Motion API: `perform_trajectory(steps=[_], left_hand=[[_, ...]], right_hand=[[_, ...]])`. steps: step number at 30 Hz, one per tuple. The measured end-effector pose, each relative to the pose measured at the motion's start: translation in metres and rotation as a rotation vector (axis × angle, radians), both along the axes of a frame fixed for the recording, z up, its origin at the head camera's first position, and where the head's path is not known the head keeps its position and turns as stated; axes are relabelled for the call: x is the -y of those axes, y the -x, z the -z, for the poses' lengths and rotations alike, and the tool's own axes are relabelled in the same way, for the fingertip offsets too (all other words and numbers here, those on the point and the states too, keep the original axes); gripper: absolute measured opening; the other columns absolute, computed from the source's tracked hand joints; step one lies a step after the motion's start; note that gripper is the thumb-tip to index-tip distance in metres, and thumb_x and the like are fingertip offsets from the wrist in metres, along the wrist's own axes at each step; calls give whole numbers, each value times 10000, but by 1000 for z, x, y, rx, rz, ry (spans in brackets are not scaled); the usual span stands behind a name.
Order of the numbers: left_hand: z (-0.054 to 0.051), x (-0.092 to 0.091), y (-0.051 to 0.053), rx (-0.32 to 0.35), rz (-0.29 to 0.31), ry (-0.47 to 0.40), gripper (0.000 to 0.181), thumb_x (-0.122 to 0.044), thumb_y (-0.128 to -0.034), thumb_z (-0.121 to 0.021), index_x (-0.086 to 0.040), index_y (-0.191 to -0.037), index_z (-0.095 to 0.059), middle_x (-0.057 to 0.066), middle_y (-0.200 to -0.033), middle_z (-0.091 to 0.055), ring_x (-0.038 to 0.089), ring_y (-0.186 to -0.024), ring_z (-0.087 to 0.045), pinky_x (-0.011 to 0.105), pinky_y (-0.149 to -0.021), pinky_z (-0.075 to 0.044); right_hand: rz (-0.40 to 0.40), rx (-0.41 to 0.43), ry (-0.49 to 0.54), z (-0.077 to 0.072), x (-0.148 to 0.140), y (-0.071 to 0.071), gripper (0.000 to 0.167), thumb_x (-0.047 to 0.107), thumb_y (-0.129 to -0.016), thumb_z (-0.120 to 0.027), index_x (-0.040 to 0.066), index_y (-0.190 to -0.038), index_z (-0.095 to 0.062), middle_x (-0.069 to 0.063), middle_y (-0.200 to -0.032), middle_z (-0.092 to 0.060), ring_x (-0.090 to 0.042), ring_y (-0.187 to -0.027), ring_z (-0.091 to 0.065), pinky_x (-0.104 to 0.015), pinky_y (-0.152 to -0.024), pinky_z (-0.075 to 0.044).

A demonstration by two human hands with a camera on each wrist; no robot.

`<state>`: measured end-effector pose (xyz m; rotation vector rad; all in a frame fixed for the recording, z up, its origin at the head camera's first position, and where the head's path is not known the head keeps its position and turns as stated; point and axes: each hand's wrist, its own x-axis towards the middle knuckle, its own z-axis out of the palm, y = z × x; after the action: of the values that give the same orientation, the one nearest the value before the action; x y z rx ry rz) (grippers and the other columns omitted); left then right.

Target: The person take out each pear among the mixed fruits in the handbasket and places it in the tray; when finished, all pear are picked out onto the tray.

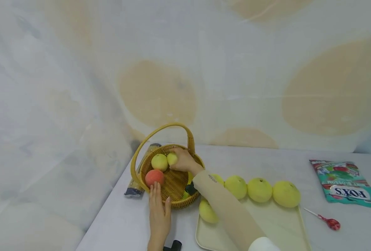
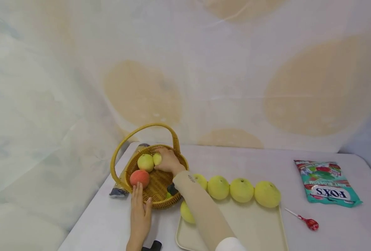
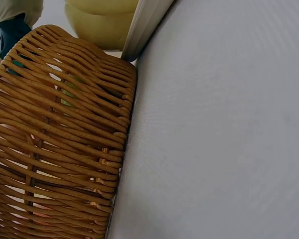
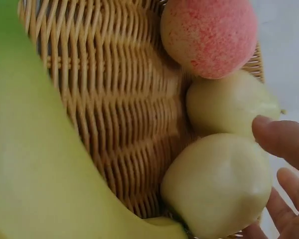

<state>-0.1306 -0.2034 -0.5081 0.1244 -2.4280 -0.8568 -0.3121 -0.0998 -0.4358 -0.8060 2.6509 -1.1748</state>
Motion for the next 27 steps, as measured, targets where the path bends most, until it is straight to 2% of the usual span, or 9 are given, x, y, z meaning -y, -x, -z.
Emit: perform_trajectory(steps=[6, 11, 14, 18, 23, 27], left_hand=[[1, 0, -6, 32, -15, -12, 596, -147, -983, -540, -43, -1516, -294, 157, -1575, -304, 376, -1463, -231, 544, -1174, -226], [-1, 1, -4, 30, -10, -16, 597, -146, -982, -541, -42, -1516, -293, 160, -1575, -304, 373, -1466, -226, 565, -1160, -237], [-1, 1, -1, 28, -5, -14, 598, -145, -981, -542, -44, -1516, -294, 162, -1574, -303, 378, -1463, -228, 584, -1145, -249], [1, -1, 0, 43, 8, -7, 592, -154, -986, -536, -36, -1514, -295, 168, -1571, -306, 393, -1454, -239, 590, -1137, -258], [3, 0, 0, 51, 6, -10, 590, -161, -990, -527, -36, -1516, -289, 175, -1571, -302, 397, -1453, -239, 554, -1162, -244], [3, 2, 5, 44, 11, -12, 595, -160, -992, -526, -40, -1520, -281, 177, -1577, -290, 400, -1458, -230, 590, -1142, -252]], right_hand=[[-15, 35, -32, 14, 6, -2, 688, 142, -786, -773, 117, -1408, -479, -117, -1454, -446, -376, -1331, -427, -504, -1051, -420], [-33, 17, -49, 25, 10, 4, 705, 215, -737, -814, 159, -1373, -513, -143, -1368, -484, -390, -1189, -512, -463, -835, -515], [-44, 6, -60, 24, 8, 4, 704, 198, -734, -798, 155, -1376, -512, -151, -1352, -498, -375, -1168, -525, -438, -803, -516], [-40, 45, -39, 19, 2, -2, 727, 130, -737, -785, 139, -1402, -491, -159, -1394, -473, -364, -1201, -511, -433, -833, -509], [-24, 54, 51, 12, 0, -5, 754, 141, -738, -791, 159, -1420, -468, -175, -1415, -433, -332, -1183, -524, -429, -836, -515], [-26, 49, 115, 1, -1, -4, 755, 146, -763, -776, 154, -1440, -442, -183, -1439, -405, -310, -1171, -527, -433, -852, -515]])
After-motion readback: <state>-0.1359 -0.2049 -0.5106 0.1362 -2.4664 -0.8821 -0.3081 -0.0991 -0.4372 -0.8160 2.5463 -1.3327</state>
